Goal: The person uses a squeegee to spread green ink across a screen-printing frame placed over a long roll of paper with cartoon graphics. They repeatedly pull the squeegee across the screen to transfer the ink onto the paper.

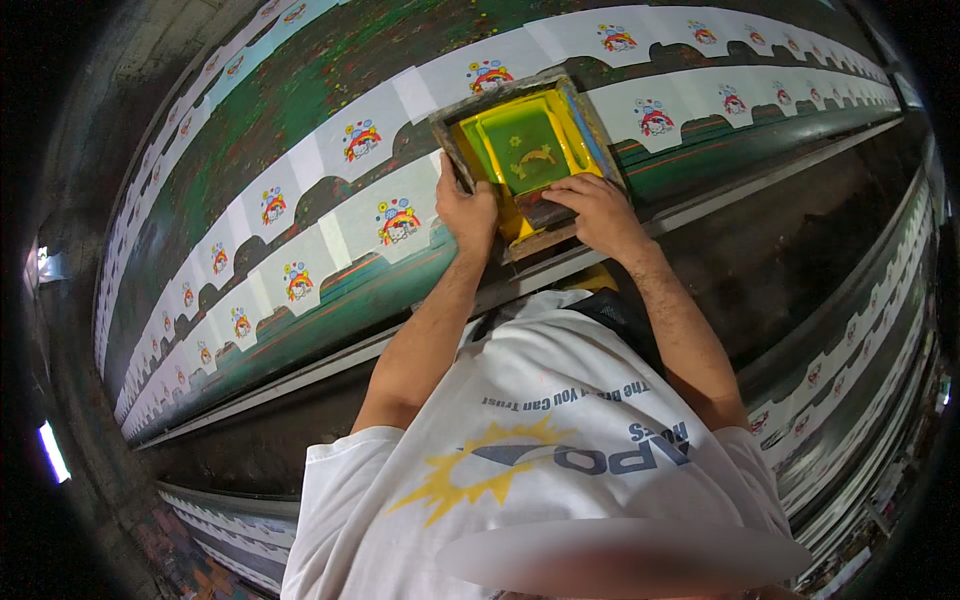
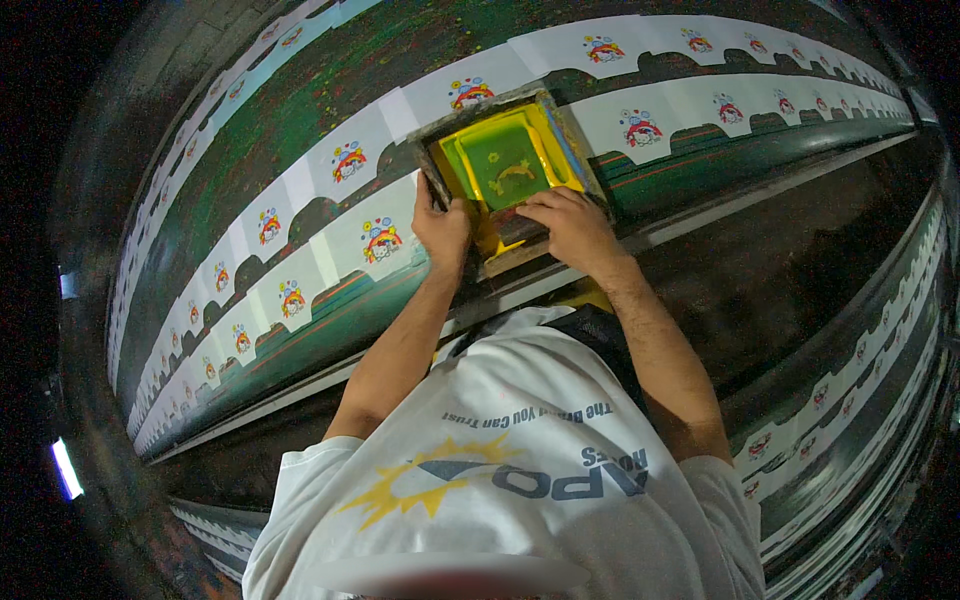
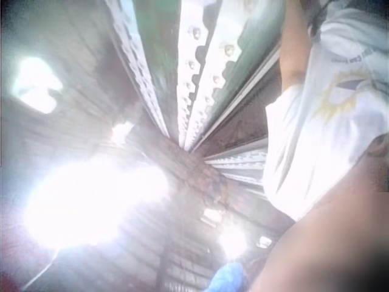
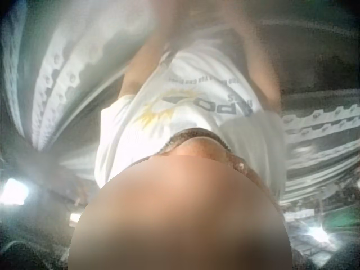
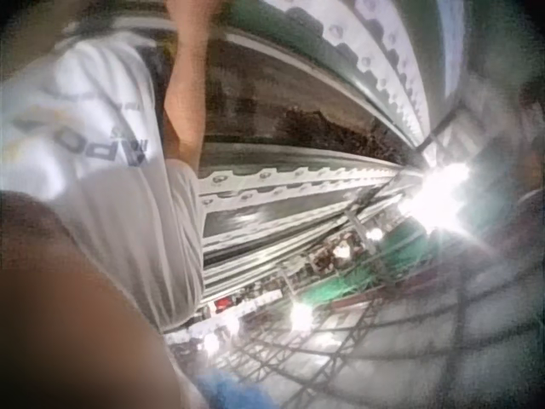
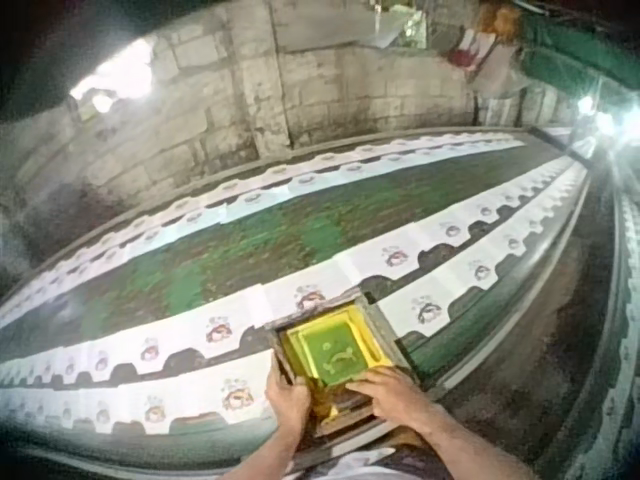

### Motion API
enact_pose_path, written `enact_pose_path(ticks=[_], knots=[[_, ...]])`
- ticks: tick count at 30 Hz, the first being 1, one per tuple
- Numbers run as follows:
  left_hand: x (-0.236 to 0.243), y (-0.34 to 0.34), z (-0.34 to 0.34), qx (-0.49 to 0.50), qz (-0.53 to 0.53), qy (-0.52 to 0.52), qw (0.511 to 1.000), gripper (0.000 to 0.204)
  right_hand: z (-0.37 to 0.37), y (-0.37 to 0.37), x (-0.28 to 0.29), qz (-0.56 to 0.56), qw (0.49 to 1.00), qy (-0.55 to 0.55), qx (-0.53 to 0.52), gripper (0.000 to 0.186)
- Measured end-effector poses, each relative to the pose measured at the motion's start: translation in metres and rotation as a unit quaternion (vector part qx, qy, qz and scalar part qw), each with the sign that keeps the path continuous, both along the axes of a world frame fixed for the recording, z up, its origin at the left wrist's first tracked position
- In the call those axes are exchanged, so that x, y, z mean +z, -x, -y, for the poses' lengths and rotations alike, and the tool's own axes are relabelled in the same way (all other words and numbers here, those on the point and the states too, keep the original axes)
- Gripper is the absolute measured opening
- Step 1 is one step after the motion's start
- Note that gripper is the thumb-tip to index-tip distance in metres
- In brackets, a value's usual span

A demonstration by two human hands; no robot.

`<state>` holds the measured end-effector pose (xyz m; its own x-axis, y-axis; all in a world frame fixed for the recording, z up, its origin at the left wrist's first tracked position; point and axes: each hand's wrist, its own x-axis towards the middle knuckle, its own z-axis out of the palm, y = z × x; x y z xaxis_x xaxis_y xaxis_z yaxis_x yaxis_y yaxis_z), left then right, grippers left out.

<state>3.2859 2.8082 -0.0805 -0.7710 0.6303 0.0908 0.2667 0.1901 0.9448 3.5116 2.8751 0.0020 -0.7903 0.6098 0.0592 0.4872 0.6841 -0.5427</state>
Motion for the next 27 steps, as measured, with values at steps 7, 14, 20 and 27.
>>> enact_pose_path(ticks=[7, 14, 20, 27], knots=[[-0.014, 0.009, -0.006, -0.008, 0.001, 0.015, 1.000, 0.077, -0.010, 0.010, -0.003, 0.029, 0.999, -0.005, 0.015, 0.055], [0.002, 0.006, -0.003, -0.013, -0.002, 0.069, 0.998, 0.079, -0.019, 0.012, 0.009, 0.010, 1.000, 0.009, 0.023, 0.053], [0.006, 0.004, -0.001, -0.018, -0.072, 0.097, 0.992, 0.079, -0.015, 0.011, 0.001, 0.012, 0.999, -0.015, 0.030, 0.051], [0.005, 0.000, 0.000, -0.018, -0.088, 0.080, 0.993, 0.078, -0.063, 0.052, -0.020, -0.019, 0.998, -0.066, 0.016, 0.050]])
